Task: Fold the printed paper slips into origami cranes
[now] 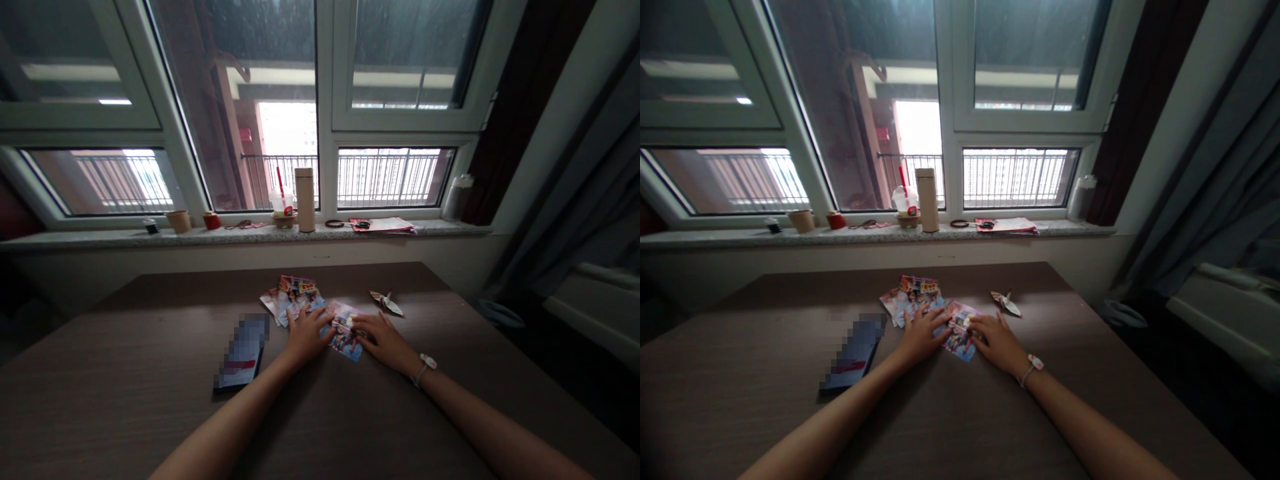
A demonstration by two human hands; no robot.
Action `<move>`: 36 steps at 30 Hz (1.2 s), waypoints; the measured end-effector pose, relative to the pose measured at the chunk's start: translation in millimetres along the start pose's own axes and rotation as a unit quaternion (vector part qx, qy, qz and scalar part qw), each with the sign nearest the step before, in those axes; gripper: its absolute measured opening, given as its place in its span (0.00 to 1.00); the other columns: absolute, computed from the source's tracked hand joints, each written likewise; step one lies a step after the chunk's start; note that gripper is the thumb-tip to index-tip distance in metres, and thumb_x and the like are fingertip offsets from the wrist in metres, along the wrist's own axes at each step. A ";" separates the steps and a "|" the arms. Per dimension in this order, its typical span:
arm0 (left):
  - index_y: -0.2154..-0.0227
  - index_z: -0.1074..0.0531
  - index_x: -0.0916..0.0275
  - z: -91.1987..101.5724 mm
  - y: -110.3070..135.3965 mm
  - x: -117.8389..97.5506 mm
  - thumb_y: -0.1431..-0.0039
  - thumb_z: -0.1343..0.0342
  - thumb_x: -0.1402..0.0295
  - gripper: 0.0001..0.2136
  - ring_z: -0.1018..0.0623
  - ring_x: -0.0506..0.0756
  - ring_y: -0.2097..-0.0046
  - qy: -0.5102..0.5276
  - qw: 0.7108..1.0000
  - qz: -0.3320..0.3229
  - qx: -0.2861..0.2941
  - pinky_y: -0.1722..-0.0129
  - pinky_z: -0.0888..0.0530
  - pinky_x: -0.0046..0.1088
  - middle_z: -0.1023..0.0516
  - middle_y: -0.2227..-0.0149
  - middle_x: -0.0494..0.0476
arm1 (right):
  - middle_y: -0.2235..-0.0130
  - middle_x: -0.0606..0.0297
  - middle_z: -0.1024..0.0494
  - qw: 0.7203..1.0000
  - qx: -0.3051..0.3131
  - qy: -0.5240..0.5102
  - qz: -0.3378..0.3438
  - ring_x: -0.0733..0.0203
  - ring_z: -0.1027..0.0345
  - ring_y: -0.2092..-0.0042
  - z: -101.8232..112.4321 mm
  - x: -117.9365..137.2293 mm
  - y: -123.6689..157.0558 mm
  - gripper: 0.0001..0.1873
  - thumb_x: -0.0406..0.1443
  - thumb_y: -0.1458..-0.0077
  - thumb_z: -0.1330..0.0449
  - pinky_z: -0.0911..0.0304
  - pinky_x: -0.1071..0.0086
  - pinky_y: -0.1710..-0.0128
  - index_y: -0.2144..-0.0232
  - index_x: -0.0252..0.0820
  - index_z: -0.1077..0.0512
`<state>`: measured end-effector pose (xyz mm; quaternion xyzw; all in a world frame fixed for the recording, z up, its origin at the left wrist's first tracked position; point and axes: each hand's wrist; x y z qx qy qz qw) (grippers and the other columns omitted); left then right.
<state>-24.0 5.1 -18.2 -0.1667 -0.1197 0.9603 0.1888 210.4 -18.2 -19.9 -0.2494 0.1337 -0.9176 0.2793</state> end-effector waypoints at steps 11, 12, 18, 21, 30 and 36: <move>0.51 0.25 0.43 4.1 1.9 -4.8 0.40 0.44 0.55 0.14 0.38 0.66 0.37 0.014 0.999 -0.032 0.001 0.38 0.66 0.67 0.26 0.44 0.50 | 0.57 0.61 0.26 0.999 -0.014 0.038 0.014 0.53 0.36 0.53 4.8 8.7 -1.9 0.14 0.41 0.41 0.41 0.40 0.56 0.50 0.53 0.51 0.26; 0.50 0.26 0.43 4.6 2.3 -5.1 0.40 0.44 0.53 0.16 0.39 0.67 0.37 0.015 0.999 -0.035 0.004 0.38 0.66 0.66 0.27 0.43 0.50 | 0.57 0.61 0.26 0.999 -0.016 0.028 0.015 0.53 0.37 0.52 4.2 7.8 -1.8 0.13 0.40 0.41 0.41 0.40 0.56 0.49 0.54 0.49 0.26; 0.46 0.29 0.41 6.8 2.8 -3.6 0.44 0.45 0.45 0.23 0.45 0.71 0.34 0.013 0.996 -0.070 0.057 0.39 0.67 0.67 0.34 0.37 0.52 | 0.51 0.60 0.27 0.999 -0.018 -0.017 0.033 0.53 0.37 0.48 4.3 5.1 -1.4 0.09 0.37 0.43 0.41 0.43 0.56 0.44 0.59 0.45 0.27; 0.45 0.30 0.44 7.2 2.3 -1.7 0.48 0.43 0.43 0.27 0.46 0.72 0.34 0.014 0.993 -0.087 0.077 0.39 0.66 0.69 0.37 0.36 0.55 | 0.52 0.62 0.25 1.000 0.011 -0.005 0.021 0.54 0.36 0.51 8.3 7.2 -1.4 0.10 0.38 0.43 0.41 0.45 0.54 0.44 0.58 0.47 0.27; 0.46 0.30 0.47 9.2 3.5 -2.2 0.52 0.37 0.47 0.30 0.41 0.68 0.37 0.034 0.989 -0.133 0.055 0.37 0.54 0.61 0.32 0.41 0.54 | 0.47 0.62 0.28 0.999 0.041 0.002 0.005 0.50 0.39 0.47 10.7 4.4 0.0 0.22 0.46 0.50 0.35 0.52 0.47 0.39 0.52 0.51 0.28; 0.50 0.27 0.46 13.9 3.7 -5.2 0.49 0.38 0.49 0.23 0.35 0.63 0.40 0.056 0.987 -0.134 0.069 0.35 0.57 0.58 0.28 0.44 0.53 | 0.48 0.62 0.28 0.999 0.035 -0.020 -0.001 0.50 0.39 0.44 10.5 3.6 0.5 0.19 0.48 0.47 0.37 0.54 0.47 0.38 0.53 0.52 0.26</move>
Point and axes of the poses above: each hand's wrist, its own y-axis away from the middle knuckle, its own z-axis out of the back of the hand, x = y × z
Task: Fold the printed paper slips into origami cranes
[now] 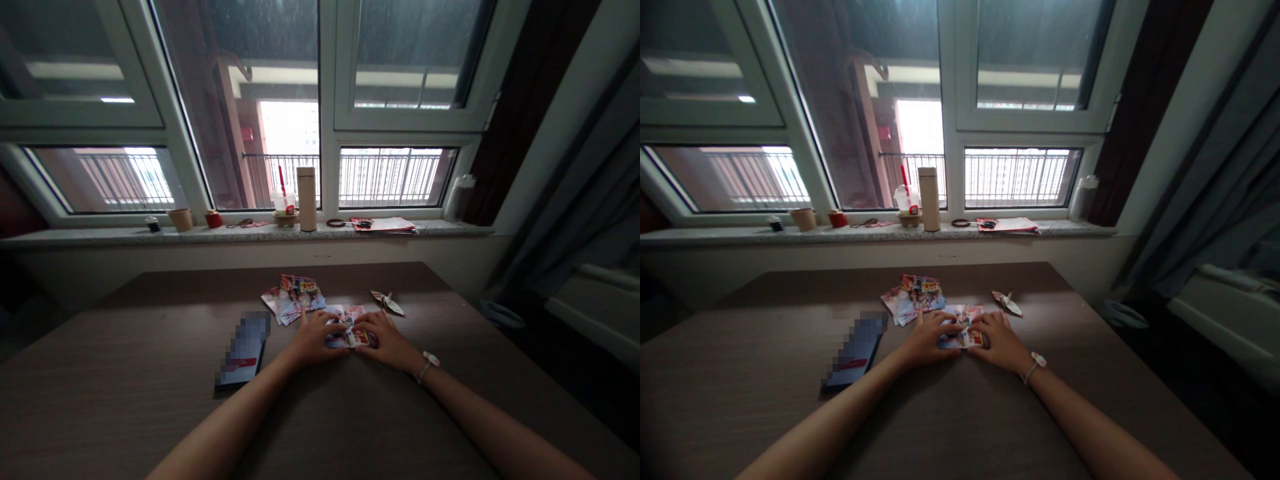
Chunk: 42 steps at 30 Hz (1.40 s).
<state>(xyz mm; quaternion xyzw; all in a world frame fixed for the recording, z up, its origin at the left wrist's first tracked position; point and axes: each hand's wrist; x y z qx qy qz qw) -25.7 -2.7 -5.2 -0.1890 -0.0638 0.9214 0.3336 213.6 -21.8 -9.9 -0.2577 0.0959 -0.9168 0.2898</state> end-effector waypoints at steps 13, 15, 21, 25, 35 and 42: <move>0.60 0.21 0.51 -3.5 -2.2 3.0 0.41 0.45 0.63 0.09 0.26 0.58 0.47 0.041 0.997 0.011 -0.060 0.34 0.50 0.48 0.20 0.53 0.52 | 0.61 0.63 0.19 0.995 -0.097 -0.030 -0.009 0.55 0.29 0.54 -6.4 -12.9 -4.6 0.10 0.42 0.41 0.42 0.47 0.52 0.40 0.66 0.48 0.22; 0.59 0.22 0.52 -3.5 -2.4 3.5 0.41 0.45 0.65 0.10 0.24 0.57 0.48 0.044 0.997 0.017 -0.069 0.35 0.47 0.46 0.20 0.53 0.53 | 0.60 0.62 0.20 0.994 -0.101 -0.028 -0.016 0.55 0.29 0.54 -6.4 -12.7 -5.0 0.10 0.42 0.40 0.43 0.48 0.51 0.40 0.65 0.47 0.22; 0.63 0.23 0.56 -2.7 -7.1 3.7 0.36 0.50 0.64 0.10 0.22 0.55 0.57 0.036 0.995 0.047 -0.083 0.37 0.42 0.44 0.18 0.61 0.53 | 0.63 0.61 0.21 0.987 -0.125 -0.045 -0.087 0.52 0.30 0.55 -6.6 -16.1 -6.9 0.13 0.45 0.40 0.44 0.42 0.53 0.44 0.65 0.44 0.25; 0.62 0.24 0.57 -6.2 -10.3 5.4 0.35 0.50 0.65 0.10 0.23 0.55 0.54 0.018 0.994 0.029 -0.105 0.37 0.41 0.44 0.21 0.57 0.55 | 0.58 0.58 0.24 0.976 -0.171 -0.064 -0.120 0.49 0.32 0.53 -11.7 -23.9 -7.8 0.14 0.47 0.43 0.42 0.36 0.54 0.50 0.60 0.45 0.28; 0.48 0.27 0.51 -16.3 -11.1 11.3 0.38 0.47 0.69 0.16 0.28 0.59 0.46 -0.006 0.994 0.037 -0.104 0.40 0.38 0.48 0.33 0.42 0.59 | 0.49 0.57 0.35 0.987 -0.141 -0.034 -0.072 0.53 0.33 0.51 -13.6 -16.9 -7.2 0.12 0.43 0.38 0.46 0.36 0.56 0.48 0.59 0.48 0.25; 0.57 0.23 0.52 -15.4 -7.7 6.4 0.35 0.50 0.65 0.11 0.28 0.58 0.44 -0.012 0.997 0.039 -0.072 0.35 0.50 0.53 0.24 0.48 0.55 | 0.45 0.57 0.31 0.993 -0.112 0.012 -0.037 0.50 0.41 0.41 -13.9 -16.0 -5.3 0.10 0.41 0.39 0.44 0.45 0.52 0.40 0.61 0.46 0.25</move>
Point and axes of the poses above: each hand's wrist, its own y-axis away from the middle knuckle, its own z-axis out of the back of the hand, x = y × z
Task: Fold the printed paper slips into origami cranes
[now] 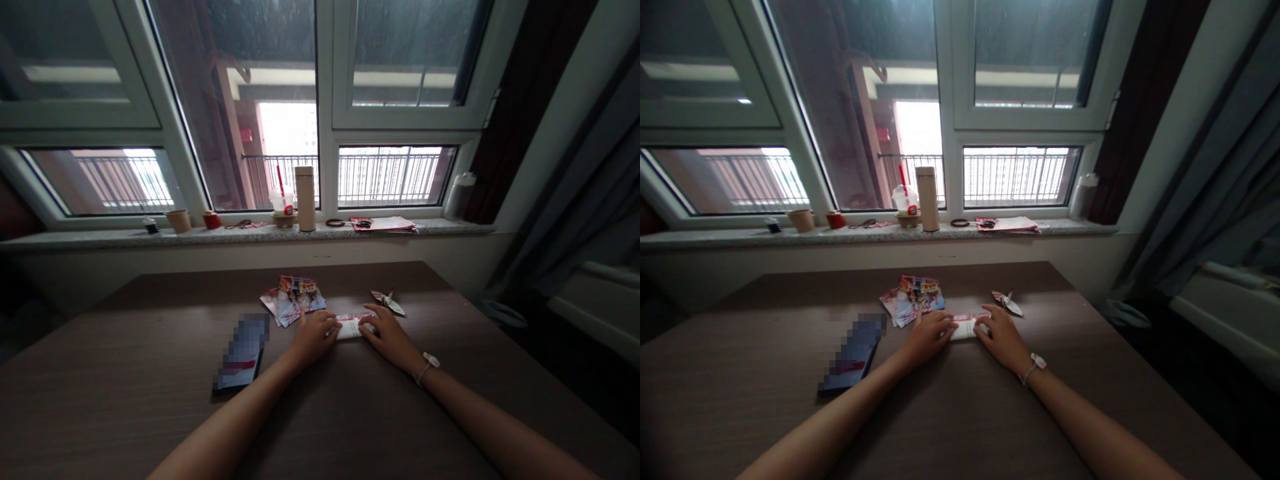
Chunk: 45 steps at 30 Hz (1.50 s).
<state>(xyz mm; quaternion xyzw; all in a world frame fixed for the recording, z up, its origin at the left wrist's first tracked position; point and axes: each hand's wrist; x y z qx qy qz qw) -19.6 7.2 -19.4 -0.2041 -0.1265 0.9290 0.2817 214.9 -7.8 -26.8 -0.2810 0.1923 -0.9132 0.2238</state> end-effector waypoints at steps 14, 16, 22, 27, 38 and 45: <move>0.54 0.26 0.54 8.4 1.4 -8.3 0.37 0.48 0.64 0.11 0.28 0.59 0.45 -0.006 1.000 -0.024 0.020 0.34 0.54 0.56 0.24 0.50 0.57 | 0.52 0.59 0.27 0.998 0.045 0.037 0.023 0.54 0.35 0.49 3.2 7.3 0.3 0.16 0.44 0.36 0.49 0.41 0.56 0.44 0.53 0.47 0.26; 0.53 0.26 0.54 7.3 1.4 -7.4 0.37 0.48 0.65 0.12 0.29 0.59 0.45 -0.019 0.999 -0.025 0.026 0.34 0.54 0.57 0.25 0.48 0.57 | 0.49 0.58 0.28 0.998 0.048 0.040 0.024 0.54 0.36 0.46 2.1 6.4 0.4 0.16 0.44 0.36 0.49 0.42 0.56 0.43 0.52 0.48 0.27; 0.52 0.26 0.52 3.6 0.5 -4.0 0.35 0.50 0.64 0.12 0.29 0.58 0.44 -0.018 0.999 -0.018 0.020 0.34 0.53 0.54 0.26 0.47 0.55 | 0.46 0.59 0.29 0.996 0.061 0.052 0.025 0.53 0.38 0.43 -0.3 3.6 1.1 0.18 0.44 0.34 0.52 0.45 0.52 0.40 0.48 0.51 0.29; 0.51 0.27 0.52 1.5 -1.4 -2.9 0.34 0.52 0.64 0.13 0.29 0.57 0.44 -0.013 0.999 -0.008 0.028 0.34 0.56 0.56 0.25 0.48 0.54 | 0.45 0.58 0.31 0.995 0.060 0.075 0.022 0.52 0.40 0.43 0.8 5.2 1.4 0.19 0.44 0.35 0.50 0.45 0.53 0.41 0.47 0.50 0.29; 0.52 0.26 0.52 1.0 -1.5 -5.2 0.34 0.53 0.64 0.13 0.30 0.57 0.46 -0.040 0.999 -0.019 0.014 0.35 0.49 0.50 0.25 0.50 0.54 | 0.56 0.63 0.26 0.991 0.038 0.110 0.066 0.55 0.36 0.51 12.9 26.2 2.0 0.16 0.35 0.36 0.48 0.47 0.54 0.45 0.49 0.56 0.28; 0.55 0.23 0.53 5.0 0.7 -7.3 0.37 0.47 0.61 0.11 0.30 0.59 0.48 -0.002 0.999 -0.038 0.013 0.37 0.50 0.56 0.23 0.53 0.55 | 0.55 0.65 0.21 0.991 0.023 0.132 0.008 0.54 0.36 0.48 11.0 25.7 0.1 0.12 0.36 0.37 0.48 0.53 0.51 0.42 0.58 0.51 0.24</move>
Point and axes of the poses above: each hand's wrist, its own y-axis away from the middle knuckle, its own z-axis out of the back of the hand, x = y × z
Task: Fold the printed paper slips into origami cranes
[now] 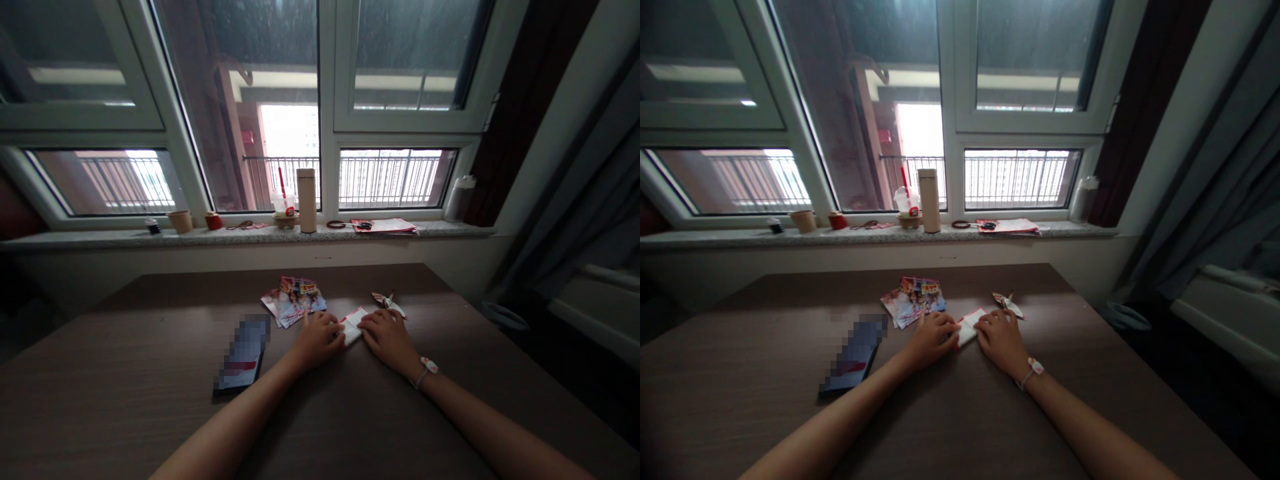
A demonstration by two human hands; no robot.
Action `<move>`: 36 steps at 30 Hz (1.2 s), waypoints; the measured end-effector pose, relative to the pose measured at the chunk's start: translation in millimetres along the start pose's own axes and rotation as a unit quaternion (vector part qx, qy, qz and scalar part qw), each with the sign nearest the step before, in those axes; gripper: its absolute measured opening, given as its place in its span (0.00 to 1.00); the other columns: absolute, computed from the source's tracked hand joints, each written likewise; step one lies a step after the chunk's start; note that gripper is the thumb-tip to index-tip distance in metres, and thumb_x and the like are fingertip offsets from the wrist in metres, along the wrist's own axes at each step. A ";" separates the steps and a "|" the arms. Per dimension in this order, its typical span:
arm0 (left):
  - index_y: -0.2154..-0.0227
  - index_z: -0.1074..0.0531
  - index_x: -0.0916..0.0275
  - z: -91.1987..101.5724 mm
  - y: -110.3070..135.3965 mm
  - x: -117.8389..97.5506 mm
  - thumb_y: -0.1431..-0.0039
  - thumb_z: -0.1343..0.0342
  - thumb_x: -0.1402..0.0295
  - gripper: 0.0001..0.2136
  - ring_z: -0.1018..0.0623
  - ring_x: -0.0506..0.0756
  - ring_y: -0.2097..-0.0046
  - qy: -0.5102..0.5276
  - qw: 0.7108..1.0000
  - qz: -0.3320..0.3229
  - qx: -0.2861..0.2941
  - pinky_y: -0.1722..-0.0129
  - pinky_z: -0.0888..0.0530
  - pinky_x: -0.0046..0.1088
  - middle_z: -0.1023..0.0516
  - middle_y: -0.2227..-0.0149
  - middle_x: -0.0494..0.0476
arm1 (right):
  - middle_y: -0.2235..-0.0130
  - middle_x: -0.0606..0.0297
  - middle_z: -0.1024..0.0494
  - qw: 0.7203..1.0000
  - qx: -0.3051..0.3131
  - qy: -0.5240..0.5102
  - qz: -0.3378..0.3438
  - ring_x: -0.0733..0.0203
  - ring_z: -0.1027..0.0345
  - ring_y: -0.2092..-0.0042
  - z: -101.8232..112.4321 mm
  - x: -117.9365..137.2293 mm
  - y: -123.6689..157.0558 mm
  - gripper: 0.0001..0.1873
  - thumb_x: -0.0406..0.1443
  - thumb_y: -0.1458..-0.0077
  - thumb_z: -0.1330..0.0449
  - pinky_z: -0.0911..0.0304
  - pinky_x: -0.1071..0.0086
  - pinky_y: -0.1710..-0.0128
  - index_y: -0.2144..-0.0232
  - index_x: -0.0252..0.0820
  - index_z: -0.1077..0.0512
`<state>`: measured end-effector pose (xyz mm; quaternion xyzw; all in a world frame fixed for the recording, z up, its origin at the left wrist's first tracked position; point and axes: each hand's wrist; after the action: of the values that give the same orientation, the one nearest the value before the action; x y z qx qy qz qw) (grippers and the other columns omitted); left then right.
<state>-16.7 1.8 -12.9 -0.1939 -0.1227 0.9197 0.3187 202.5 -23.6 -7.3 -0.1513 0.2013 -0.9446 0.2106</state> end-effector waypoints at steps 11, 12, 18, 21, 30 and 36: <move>0.60 0.21 0.50 5.3 1.3 5.1 0.39 0.43 0.63 0.08 0.32 0.59 0.43 0.127 0.988 -0.063 0.057 0.35 0.54 0.50 0.19 0.55 0.51 | 0.40 0.62 0.31 0.994 0.064 -0.085 -0.039 0.55 0.43 0.38 -13.5 -13.9 -2.5 0.19 0.35 0.38 0.52 0.60 0.48 0.35 0.48 0.49 0.29; 0.60 0.21 0.51 5.2 1.2 5.6 0.40 0.43 0.62 0.08 0.32 0.59 0.43 0.130 0.988 -0.062 0.058 0.35 0.53 0.50 0.18 0.55 0.51 | 0.39 0.62 0.32 0.993 0.068 -0.090 -0.034 0.55 0.43 0.37 -14.1 -15.0 -2.4 0.20 0.34 0.38 0.53 0.62 0.46 0.35 0.48 0.50 0.29; 0.60 0.21 0.51 2.5 -0.8 6.1 0.38 0.46 0.63 0.09 0.31 0.60 0.44 0.066 0.998 0.000 0.006 0.37 0.49 0.52 0.21 0.51 0.53 | 0.39 0.61 0.33 0.994 0.068 -0.084 -0.021 0.54 0.43 0.37 -16.8 -17.1 -1.1 0.21 0.33 0.38 0.53 0.61 0.43 0.36 0.50 0.54 0.27; 0.58 0.21 0.52 1.0 -1.4 5.7 0.38 0.47 0.63 0.10 0.32 0.61 0.43 0.025 0.999 0.041 0.000 0.38 0.46 0.55 0.24 0.47 0.55 | 0.39 0.60 0.33 0.994 0.068 -0.079 -0.017 0.54 0.42 0.37 -18.5 -18.2 -1.1 0.21 0.32 0.38 0.53 0.59 0.42 0.37 0.49 0.54 0.27; 0.50 0.26 0.47 0.7 0.4 2.7 0.39 0.45 0.60 0.14 0.37 0.64 0.39 -0.021 0.998 0.057 0.028 0.38 0.51 0.62 0.29 0.42 0.52 | 0.37 0.62 0.35 0.993 0.093 -0.067 -0.006 0.54 0.46 0.35 -19.1 -17.6 -1.6 0.23 0.29 0.39 0.52 0.58 0.42 0.37 0.48 0.56 0.28; 0.51 0.26 0.47 1.6 1.0 1.1 0.39 0.44 0.61 0.14 0.38 0.65 0.39 -0.024 0.997 0.065 0.027 0.38 0.53 0.65 0.30 0.42 0.52 | 0.37 0.62 0.36 0.993 0.094 -0.071 -0.004 0.54 0.47 0.35 -17.5 -16.0 -1.4 0.25 0.29 0.39 0.52 0.59 0.41 0.37 0.46 0.57 0.29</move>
<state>-18.8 1.6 -12.1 -0.1710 -0.0929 0.9457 0.2603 209.4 -9.5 -25.2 -0.1988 0.0958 -0.9468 0.2343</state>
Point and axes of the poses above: each hand's wrist, its own y-axis away from the middle knuckle, its own z-axis out of the back of the hand, x = y × z
